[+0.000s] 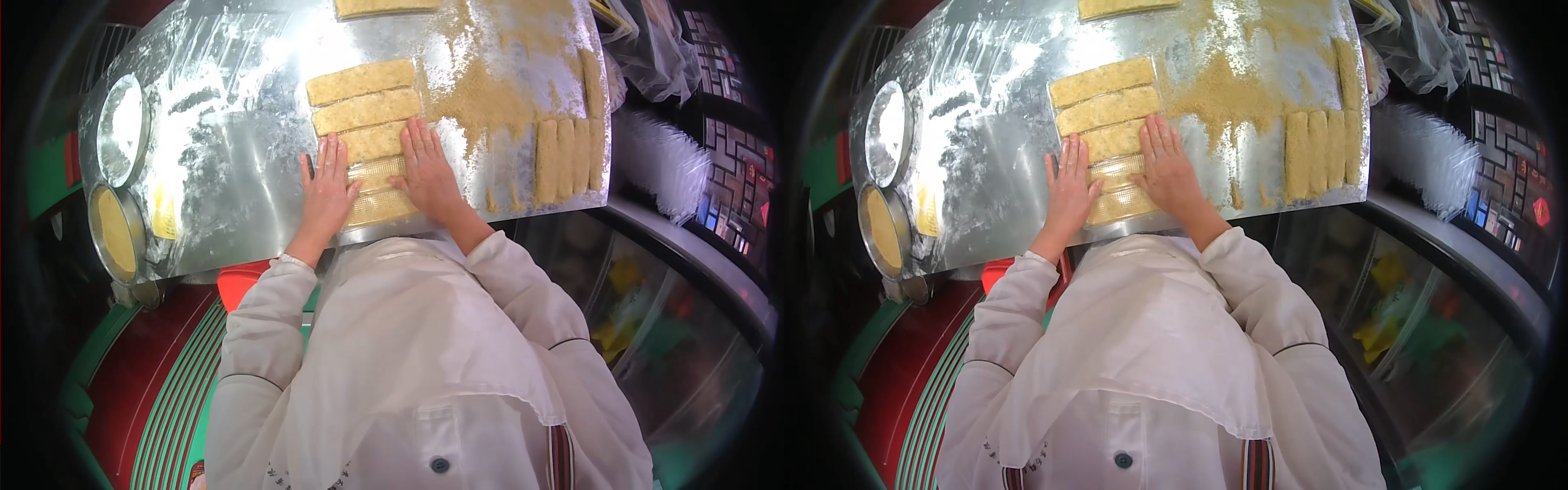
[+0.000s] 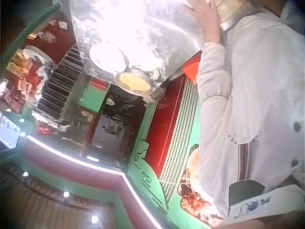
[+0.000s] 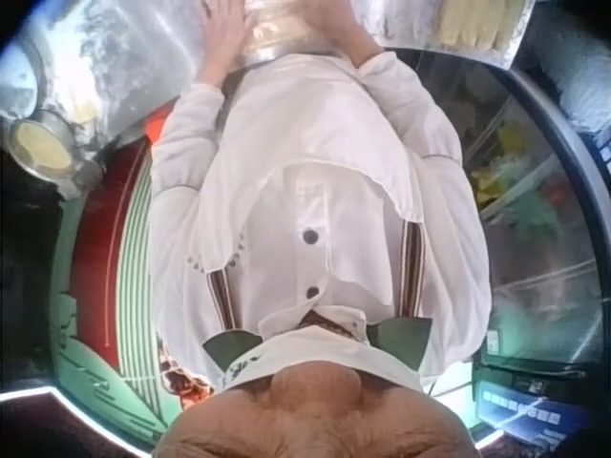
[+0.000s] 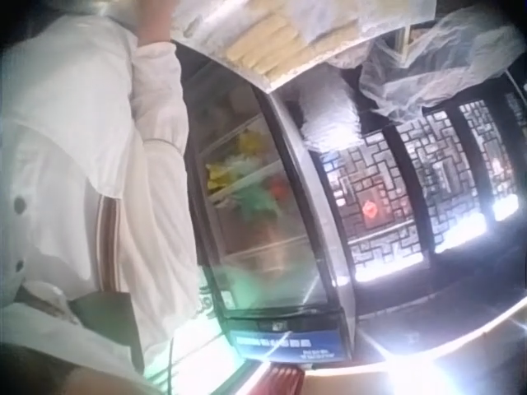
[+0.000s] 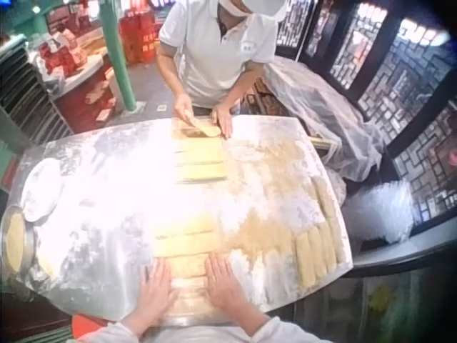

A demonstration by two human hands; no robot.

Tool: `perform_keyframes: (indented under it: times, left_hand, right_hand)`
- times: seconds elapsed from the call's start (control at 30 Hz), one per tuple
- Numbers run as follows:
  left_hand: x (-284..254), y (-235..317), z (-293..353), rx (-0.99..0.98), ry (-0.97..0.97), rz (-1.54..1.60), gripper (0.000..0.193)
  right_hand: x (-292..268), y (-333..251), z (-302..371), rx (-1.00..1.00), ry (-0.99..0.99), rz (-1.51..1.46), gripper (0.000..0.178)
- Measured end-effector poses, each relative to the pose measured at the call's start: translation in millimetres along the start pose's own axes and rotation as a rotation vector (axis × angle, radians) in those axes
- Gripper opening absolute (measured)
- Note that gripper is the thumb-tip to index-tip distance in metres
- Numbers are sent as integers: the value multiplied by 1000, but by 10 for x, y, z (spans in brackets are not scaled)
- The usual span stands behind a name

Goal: The recorder prepares rectangular pieces of dough, coatings them with sesame seeds, and then cleans the work surface.

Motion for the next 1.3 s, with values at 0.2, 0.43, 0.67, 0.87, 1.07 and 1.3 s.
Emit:
perform_keyframes:
  times: [0.2, 0.43, 0.67, 0.87, 1.07, 1.3]
  left_hand:
    - [32, -7, 25, 1, -20, 29, 76]
    - [-115, 623, -395, 185, 14, 42, 75]
    - [-46, 955, -639, 275, -77, -103, 79]
    - [-21, 1010, -697, 321, -1, -76, 79]
    - [-13, 942, -627, 345, -55, -183, 79]
    - [-137, 620, -607, 267, 127, 273, 60]
  right_hand:
    - [-480, 166, 262, 140, 227, -234, 61]
    - [-865, 1494, 1962, 1244, 1146, -939, 27]
    - [-760, 1759, 2076, 1233, 1263, -1272, 17]
    - [-829, 1871, 1979, 1420, 1229, -1167, 20]
    - [-1153, 1696, 1462, 1121, 1011, -371, 30]
    - [-1982, 786, 814, 614, 650, -214, 25]
Point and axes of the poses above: each hand's wrist, its own z-axis away from the middle knuckle, its own x-axis out of the palm, y = z × x, the point moved 3 cm from there along -z, towards the middle knuckle, and after that the axes turned 12 degrees about -z, right-handed, at the moved point
